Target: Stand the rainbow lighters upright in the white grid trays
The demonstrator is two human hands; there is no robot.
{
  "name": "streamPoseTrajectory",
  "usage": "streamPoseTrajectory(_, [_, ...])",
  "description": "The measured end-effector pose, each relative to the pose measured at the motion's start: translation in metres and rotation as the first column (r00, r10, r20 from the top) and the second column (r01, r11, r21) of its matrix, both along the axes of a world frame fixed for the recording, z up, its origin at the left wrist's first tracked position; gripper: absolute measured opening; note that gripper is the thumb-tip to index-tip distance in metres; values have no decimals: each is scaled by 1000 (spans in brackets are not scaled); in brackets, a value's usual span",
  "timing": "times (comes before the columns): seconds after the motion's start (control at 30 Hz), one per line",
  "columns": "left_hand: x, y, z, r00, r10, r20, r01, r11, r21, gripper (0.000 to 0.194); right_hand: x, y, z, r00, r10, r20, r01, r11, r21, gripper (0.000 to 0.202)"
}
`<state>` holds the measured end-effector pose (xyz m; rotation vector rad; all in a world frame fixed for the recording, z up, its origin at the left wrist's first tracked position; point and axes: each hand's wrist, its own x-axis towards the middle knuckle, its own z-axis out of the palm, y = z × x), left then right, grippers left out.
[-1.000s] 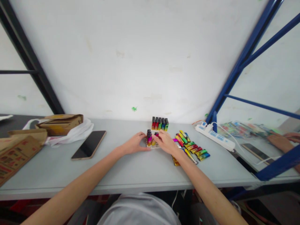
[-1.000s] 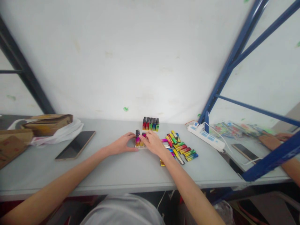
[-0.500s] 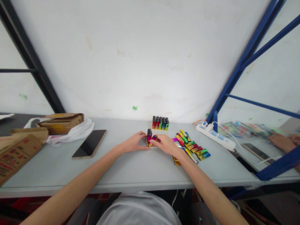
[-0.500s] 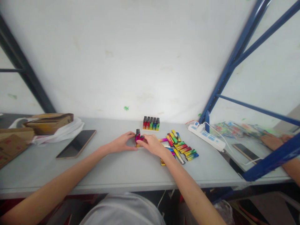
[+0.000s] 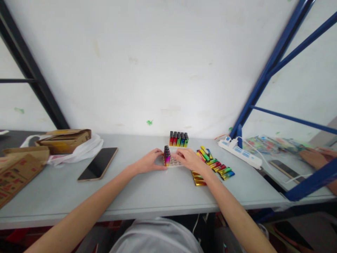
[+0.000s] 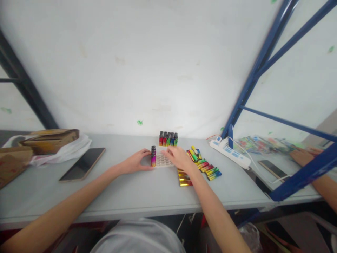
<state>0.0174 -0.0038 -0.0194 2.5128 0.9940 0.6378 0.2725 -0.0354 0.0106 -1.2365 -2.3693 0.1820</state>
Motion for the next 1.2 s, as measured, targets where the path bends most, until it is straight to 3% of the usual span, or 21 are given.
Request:
streamPoseTrajectory(0.1, [1,1,-2,1000,20,-6,-20,1000,6,67,43,18,3,972,-234,-26,235,970,64,42])
streamPoseTrajectory(0.2, [3,-1,-4,998,58,-4,-58,998,17,69,90,37,-4,866,-498,42,495,866,65,26])
streamPoseTrajectory(0.3, [7,-3,-6,996,90,5,-90,996,25,68,123,49,-15,787,-609,102,607,793,49,24])
streamPoseTrajectory(0.4, [9,-4,-6,995,99,10,-100,995,31,66,133,52,-22,771,-616,164,625,780,-9,24])
streamPoseTrajectory(0.67, [9,-4,-4,995,95,-10,-95,995,18,66,124,50,-21,739,-639,212,662,748,-52,20])
streamPoseTrajectory(1.07, [8,-5,-2,996,92,-9,-92,996,11,63,115,43,-21,731,-651,205,675,735,-70,36])
streamPoseTrajectory(1.2, [8,-4,-3,996,91,12,-91,996,13,64,115,41,-17,713,-691,119,697,717,-17,39])
